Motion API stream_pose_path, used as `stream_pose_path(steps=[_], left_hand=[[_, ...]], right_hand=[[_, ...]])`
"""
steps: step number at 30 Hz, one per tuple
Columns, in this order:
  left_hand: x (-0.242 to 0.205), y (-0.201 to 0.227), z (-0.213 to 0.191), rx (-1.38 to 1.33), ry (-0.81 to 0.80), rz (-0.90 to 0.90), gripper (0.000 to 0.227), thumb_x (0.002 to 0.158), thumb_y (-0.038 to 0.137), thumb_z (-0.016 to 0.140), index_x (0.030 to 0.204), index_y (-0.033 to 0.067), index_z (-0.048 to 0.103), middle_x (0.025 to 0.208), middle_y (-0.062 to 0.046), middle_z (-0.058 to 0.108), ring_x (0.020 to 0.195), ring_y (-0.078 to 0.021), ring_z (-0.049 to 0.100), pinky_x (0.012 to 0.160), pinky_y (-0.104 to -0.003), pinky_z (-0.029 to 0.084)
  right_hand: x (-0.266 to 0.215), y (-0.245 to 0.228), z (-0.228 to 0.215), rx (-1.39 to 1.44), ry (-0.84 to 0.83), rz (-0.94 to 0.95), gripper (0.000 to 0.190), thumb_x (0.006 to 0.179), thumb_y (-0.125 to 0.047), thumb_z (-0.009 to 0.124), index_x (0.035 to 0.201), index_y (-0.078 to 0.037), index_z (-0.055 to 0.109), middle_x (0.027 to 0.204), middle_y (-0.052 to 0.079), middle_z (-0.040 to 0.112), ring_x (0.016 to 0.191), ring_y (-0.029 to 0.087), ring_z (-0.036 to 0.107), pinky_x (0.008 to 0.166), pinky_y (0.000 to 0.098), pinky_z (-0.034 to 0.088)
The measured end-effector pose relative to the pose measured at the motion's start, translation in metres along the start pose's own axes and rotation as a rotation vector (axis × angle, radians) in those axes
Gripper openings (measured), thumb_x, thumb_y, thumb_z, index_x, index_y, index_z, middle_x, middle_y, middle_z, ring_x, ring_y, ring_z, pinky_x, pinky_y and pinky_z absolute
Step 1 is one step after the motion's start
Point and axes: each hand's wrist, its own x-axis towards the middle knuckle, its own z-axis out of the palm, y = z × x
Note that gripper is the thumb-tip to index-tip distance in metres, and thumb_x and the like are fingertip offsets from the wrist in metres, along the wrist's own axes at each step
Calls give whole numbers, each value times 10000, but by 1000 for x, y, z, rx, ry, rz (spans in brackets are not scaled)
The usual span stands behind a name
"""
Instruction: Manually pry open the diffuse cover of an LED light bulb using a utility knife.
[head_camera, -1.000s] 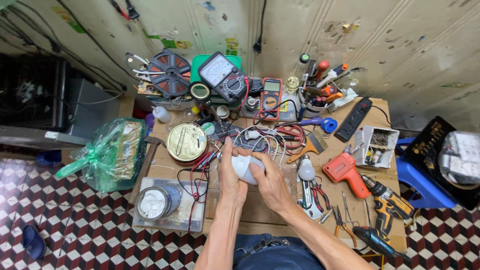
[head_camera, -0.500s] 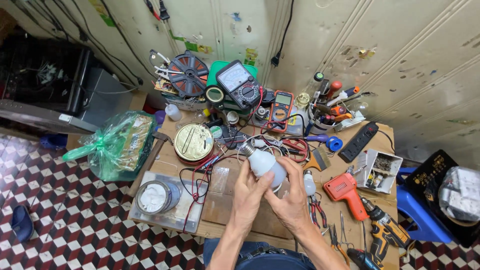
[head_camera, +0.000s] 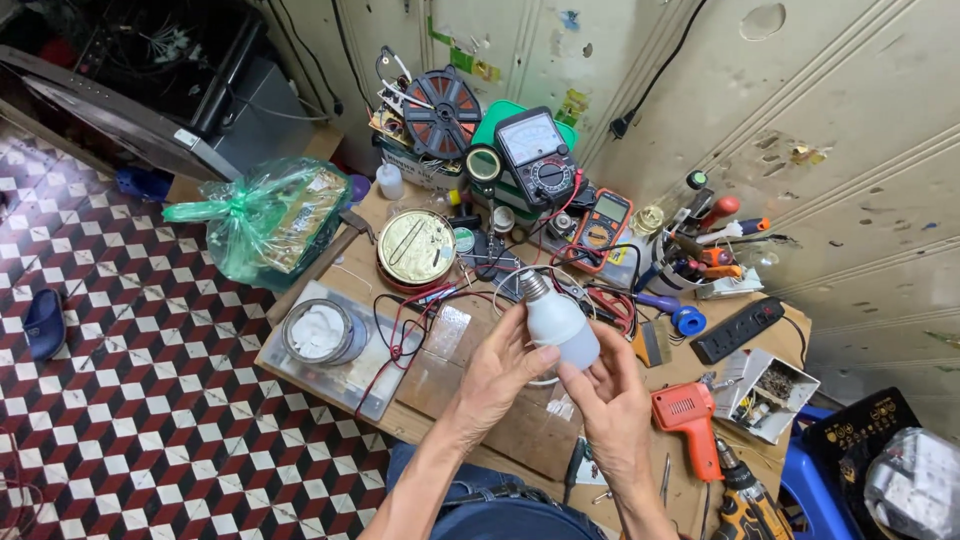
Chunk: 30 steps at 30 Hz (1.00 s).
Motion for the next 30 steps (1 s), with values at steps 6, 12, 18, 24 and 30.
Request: stream_pose_path(steps=[6, 12, 18, 24, 30], left_hand=[[-5, 7, 4, -36, 30, 82, 762, 901, 203, 760, 1515, -23, 370, 1418, -149, 540, 1322, -211, 534, 1115, -380, 450], [-4, 14, 4, -4, 38, 66, 744, 890, 220, 755, 1505, -13, 405, 1423, -142, 559, 1345, -207, 534, 1143, -353, 419], [-6, 6, 3, -8, 83, 46, 723, 884, 208, 751, 1469, -50, 413, 1405, -154, 552, 1336, -219, 531, 1135, -383, 430], [-9, 7, 1, 12, 76, 16, 741, 868, 234, 733, 1488, -23, 419, 1421, -156, 560, 1349, -224, 532, 1144, -383, 413], [-14, 8, 7, 19, 119, 48, 809, 852, 239, 738, 1536, 8, 373, 1453, -143, 514, 1365, -226, 507, 1148, -388, 407]], right_hand=[[-2, 8, -1, 119, -55, -37, 639, 891, -58, 678, 1465, 7, 405, 1404, 130, 546, 1334, 223, 554, 1098, 347, 446], [-1, 15, -7, 129, -22, 31, 606, 873, -52, 707, 1420, 20, 456, 1329, 151, 595, 1240, 246, 615, 1047, 383, 495], [-4, 21, -7, 91, -42, -56, 671, 847, -16, 723, 1439, -1, 406, 1313, 131, 600, 1221, 205, 606, 1051, 365, 492], [-5, 1, -7, 60, -1, 111, 559, 864, -37, 707, 1388, -1, 515, 1286, 137, 635, 1169, 206, 642, 971, 377, 528], [-11, 2, 1, 34, -7, -21, 632, 845, -33, 719, 1415, -10, 448, 1298, 133, 617, 1196, 195, 630, 1014, 360, 519]])
